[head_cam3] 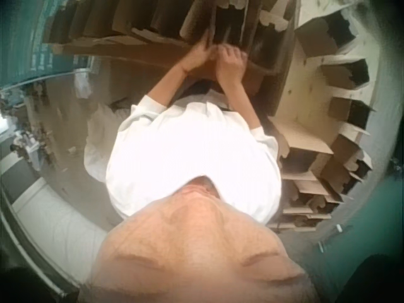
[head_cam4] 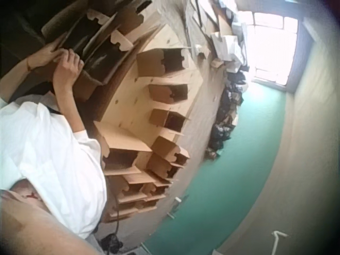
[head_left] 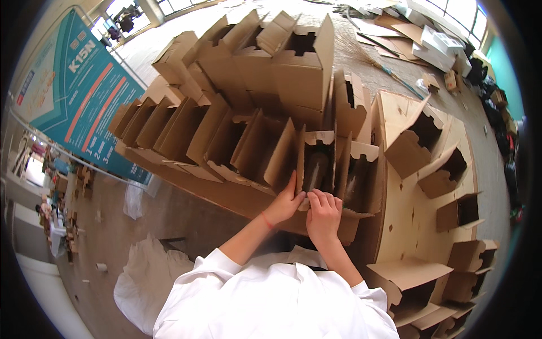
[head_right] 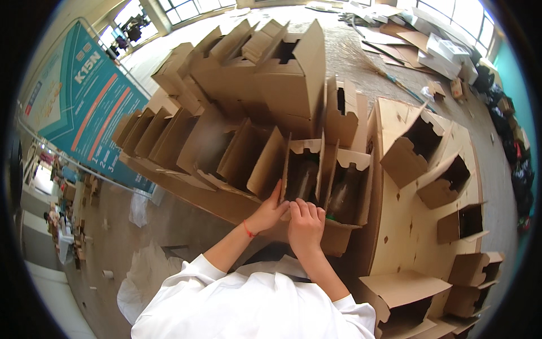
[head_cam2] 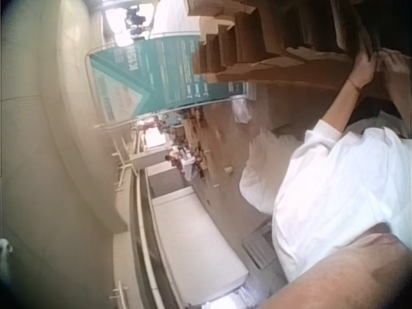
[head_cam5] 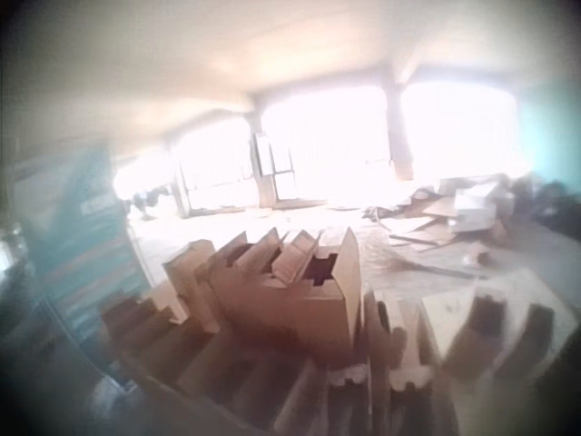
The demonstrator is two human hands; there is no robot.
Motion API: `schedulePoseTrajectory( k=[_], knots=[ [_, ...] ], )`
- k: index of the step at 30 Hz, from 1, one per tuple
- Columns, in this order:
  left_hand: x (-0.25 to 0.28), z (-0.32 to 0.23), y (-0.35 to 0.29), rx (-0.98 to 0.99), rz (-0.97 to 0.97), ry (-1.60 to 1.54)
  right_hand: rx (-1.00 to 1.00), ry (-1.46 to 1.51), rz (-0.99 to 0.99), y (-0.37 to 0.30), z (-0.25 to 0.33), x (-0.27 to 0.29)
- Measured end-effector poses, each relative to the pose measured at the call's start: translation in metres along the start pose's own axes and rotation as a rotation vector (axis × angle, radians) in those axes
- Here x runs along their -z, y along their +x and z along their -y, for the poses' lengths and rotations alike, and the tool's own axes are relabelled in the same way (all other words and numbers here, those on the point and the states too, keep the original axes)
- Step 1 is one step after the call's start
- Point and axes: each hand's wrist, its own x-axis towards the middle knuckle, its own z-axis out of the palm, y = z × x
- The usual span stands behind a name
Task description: The person folds cardboard dividers and places them into larger cardboard boxes, then inserts plastic bottles into the compartments by hand.
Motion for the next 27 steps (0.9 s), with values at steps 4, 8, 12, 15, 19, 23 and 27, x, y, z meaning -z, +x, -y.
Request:
schedulePoseTrajectory(
  k=[4,8,12,15,19,23,27],
  knots=[
    [0.064,-0.066,-0.033,-0.092,-0.139,-0.017,0.138,0.076,-0.076,0.014,0.018,0.009],
    [0.139,-0.062,-0.025,-0.178,-0.583,0.131,0.309,0.201,-0.020,0.031,0.049,-0.019],
    [0.198,0.001,0.019,-0.124,-0.387,0.508,0.414,0.214,0.067,0.035,0.072,-0.045],
    [0.215,0.048,0.073,0.222,0.127,0.884,0.462,0.252,0.091,0.036,0.086,-0.054],
    [0.203,0.057,0.125,0.443,0.745,1.209,0.433,0.190,0.100,0.050,0.084,-0.067],
    [0.204,0.100,0.178,0.476,0.737,1.116,0.398,0.060,0.168,0.053,0.074,-0.083],
    [0.203,0.107,0.179,0.487,0.619,1.004,0.351,0.049,0.229,0.048,0.068,-0.086]
  ],
)
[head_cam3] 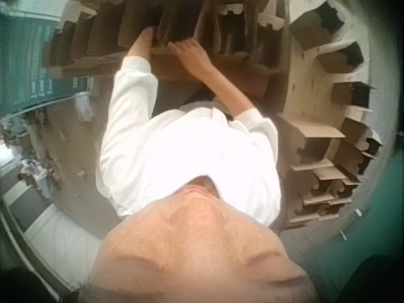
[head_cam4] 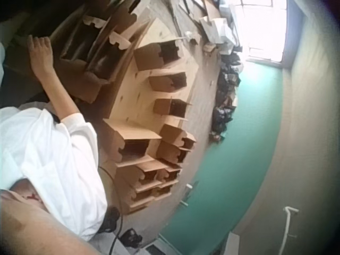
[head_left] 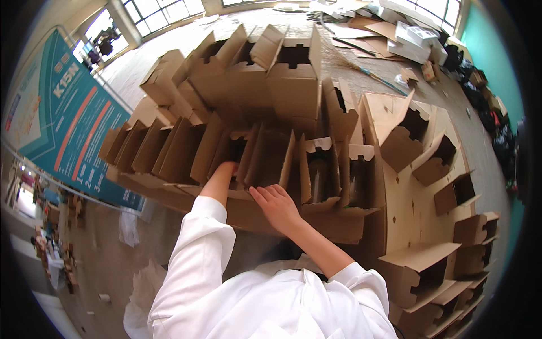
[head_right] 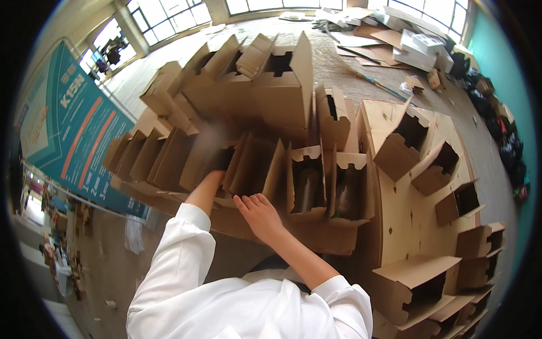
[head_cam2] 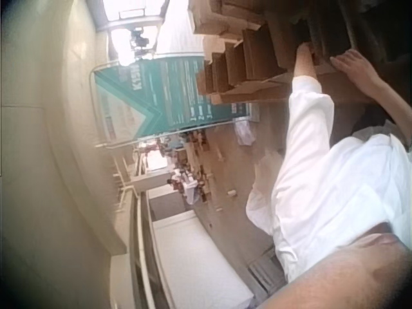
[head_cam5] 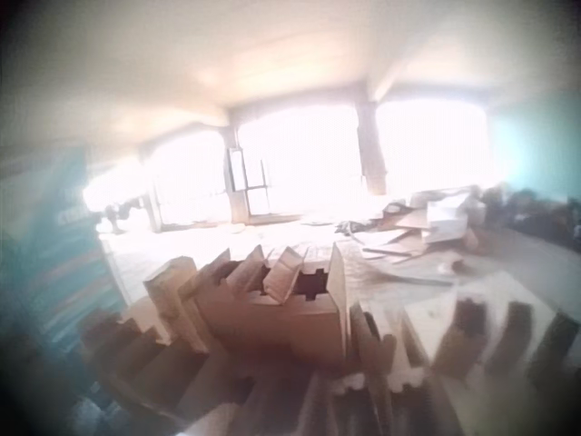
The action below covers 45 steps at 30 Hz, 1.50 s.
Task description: The person folds cardboard dividers and places them into larger cardboard boxes, then inserts plastic bottles into the compartments by hand.
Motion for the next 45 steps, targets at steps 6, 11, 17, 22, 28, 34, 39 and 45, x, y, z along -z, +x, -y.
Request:
schedulePoseTrajectory(
  k=[6,11,17,22,28,34,39,45],
  knots=[
    [-0.071,0.026,0.018,0.032,-0.060,-0.235,-0.064,-0.036,-0.006,0.007,0.000,0.010],
    [-0.041,0.014,-0.001,0.034,-0.108,-0.286,-0.046,-0.067,0.140,0.024,0.009,0.002],
    [-0.003,0.005,-0.066,0.017,-0.108,-0.428,-0.041,-0.132,0.082,0.030,0.009,-0.012],
    [0.008,0.006,-0.109,0.021,-0.064,-0.537,-0.005,-0.070,-0.058,0.038,0.015,-0.002],
    [0.001,-0.004,-0.123,0.089,-0.076,-0.458,0.097,0.065,-0.013,0.061,0.029,0.007],
    [0.006,-0.008,-0.166,-0.054,-0.092,-0.926,0.071,-0.018,-0.002,0.056,0.018,-0.021],
    [0.033,0.002,-0.229,-0.203,-0.133,-0.998,0.058,0.016,-0.006,0.054,0.010,-0.017],
    [0.064,-0.008,-0.283,-0.467,-0.145,-1.006,-0.007,-0.024,-0.177,0.044,0.015,-0.001]
  ],
)
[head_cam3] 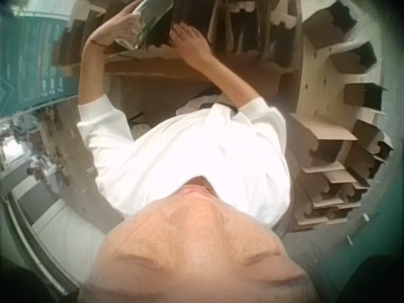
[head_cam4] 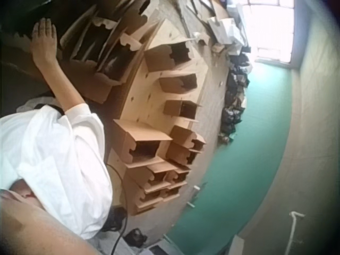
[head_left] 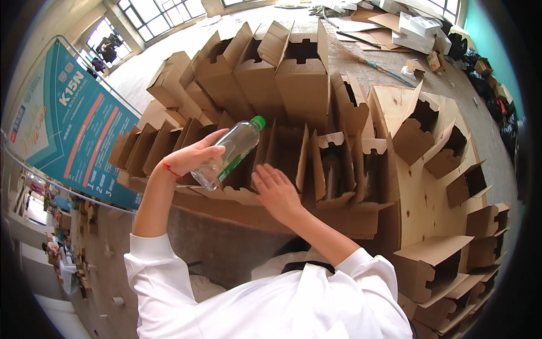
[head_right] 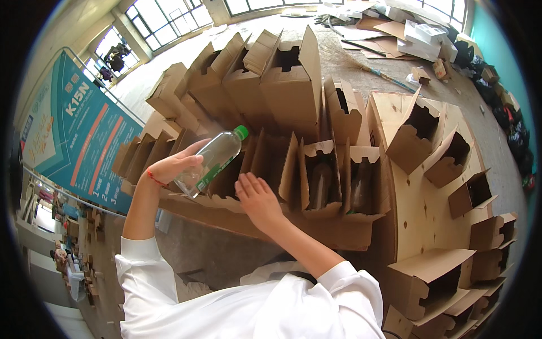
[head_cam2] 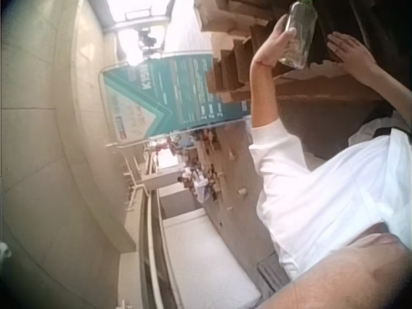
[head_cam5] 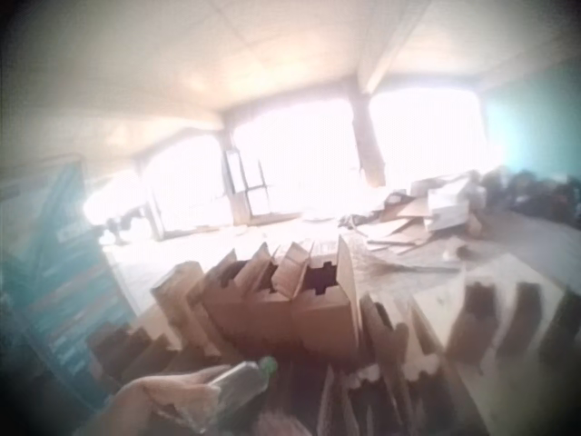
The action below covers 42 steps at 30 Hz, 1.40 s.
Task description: The person folds cardboard dividers and places them into larger cardboard boxes, then inserts plastic bottles into the compartments by hand.
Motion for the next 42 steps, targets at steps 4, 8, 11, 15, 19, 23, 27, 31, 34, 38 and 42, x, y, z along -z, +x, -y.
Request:
schedulePoseTrajectory(
  k=[4,8,11,15,19,23,27,31,34,38,42],
  knots=[
    [-0.031,-0.008,0.015,0.130,0.057,-0.012,-0.173,-0.089,0.227,-0.017,-0.001,0.017],
    [-0.074,-0.007,0.057,0.274,0.027,0.100,-0.157,-0.228,0.260,-0.028,-0.012,0.015],
    [-0.075,0.028,0.102,0.236,-0.101,0.427,-0.116,-0.264,0.227,-0.032,-0.010,0.016],
    [-0.099,0.022,0.128,0.190,-0.181,0.686,-0.092,-0.306,0.202,-0.035,-0.012,0.016],
    [-0.121,0.033,0.164,0.251,-0.152,0.848,-0.102,-0.288,0.282,-0.039,-0.003,0.016],
    [-0.118,0.053,0.177,0.223,-0.077,0.622,-0.042,-0.216,0.062,-0.053,-0.014,-0.002],
    [-0.110,0.096,0.193,0.231,-0.135,0.158,-0.084,-0.252,0.371,-0.048,-0.010,0.015],
    [-0.133,0.092,0.194,0.187,-0.160,0.136,-0.091,-0.238,0.218,-0.055,-0.019,0.007],
    [-0.146,0.141,0.219,0.066,-0.128,-0.103,-0.058,-0.191,0.121,-0.053,-0.021,0.014],
    [-0.135,0.232,0.259,0.082,-0.053,-0.389,-0.023,-0.056,0.122,-0.053,-0.018,0.038],
    [-0.147,0.150,0.208,-0.252,-0.514,0.226,-0.171,-0.008,-0.112,-0.067,-0.042,0.109]
  ],
)
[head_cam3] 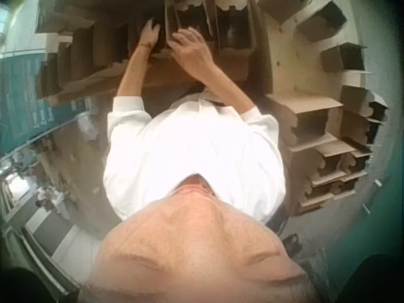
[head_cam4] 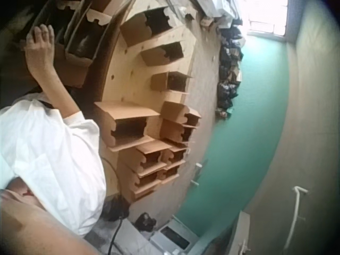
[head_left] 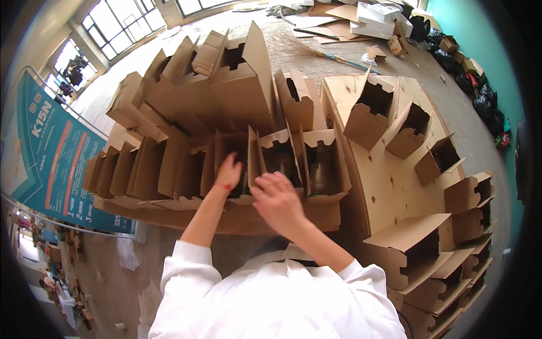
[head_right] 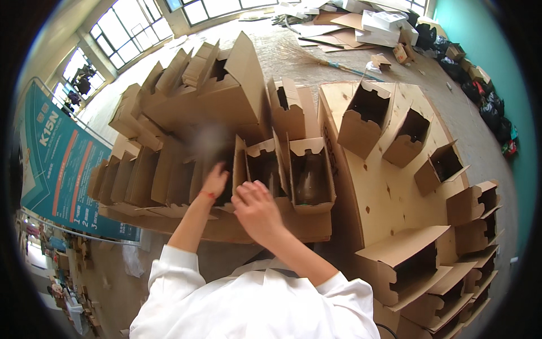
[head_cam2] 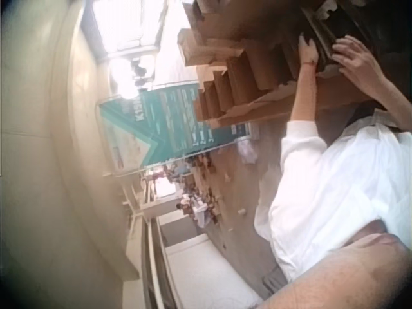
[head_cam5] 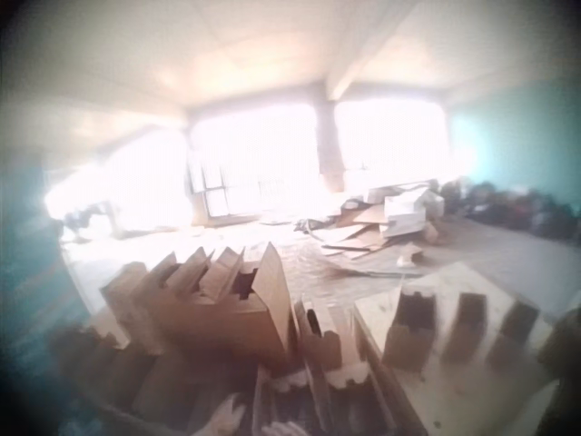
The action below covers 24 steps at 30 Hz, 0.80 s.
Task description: The person folds cardboard dividers and places them into larger cardboard boxes, then inserts plastic bottles into the compartments by hand.
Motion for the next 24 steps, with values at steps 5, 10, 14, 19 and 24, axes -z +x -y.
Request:
schedulePoseTrajectory(
  k=[5,10,14,19,24],
  knots=[
    [0.009,-0.148,-0.093,-0.380,-0.156,-0.137,-0.352,0.005,-0.075,-0.018,-0.051,0.101],
    [-0.059,-0.174,-0.129,-0.549,0.038,0.377,-0.672,0.063,0.248,-0.059,-0.088,0.132],
    [-0.076,-0.165,-0.113,-0.532,0.033,0.540,-0.756,0.160,0.258,-0.072,-0.107,0.103],
    [-0.096,-0.166,-0.102,-0.506,-0.042,0.650,-0.625,0.255,0.081,-0.065,-0.105,0.077],
    [-0.110,-0.162,-0.096,-0.529,-0.070,0.640,-0.537,0.078,-0.030,-0.068,-0.116,0.054]
  ],
)
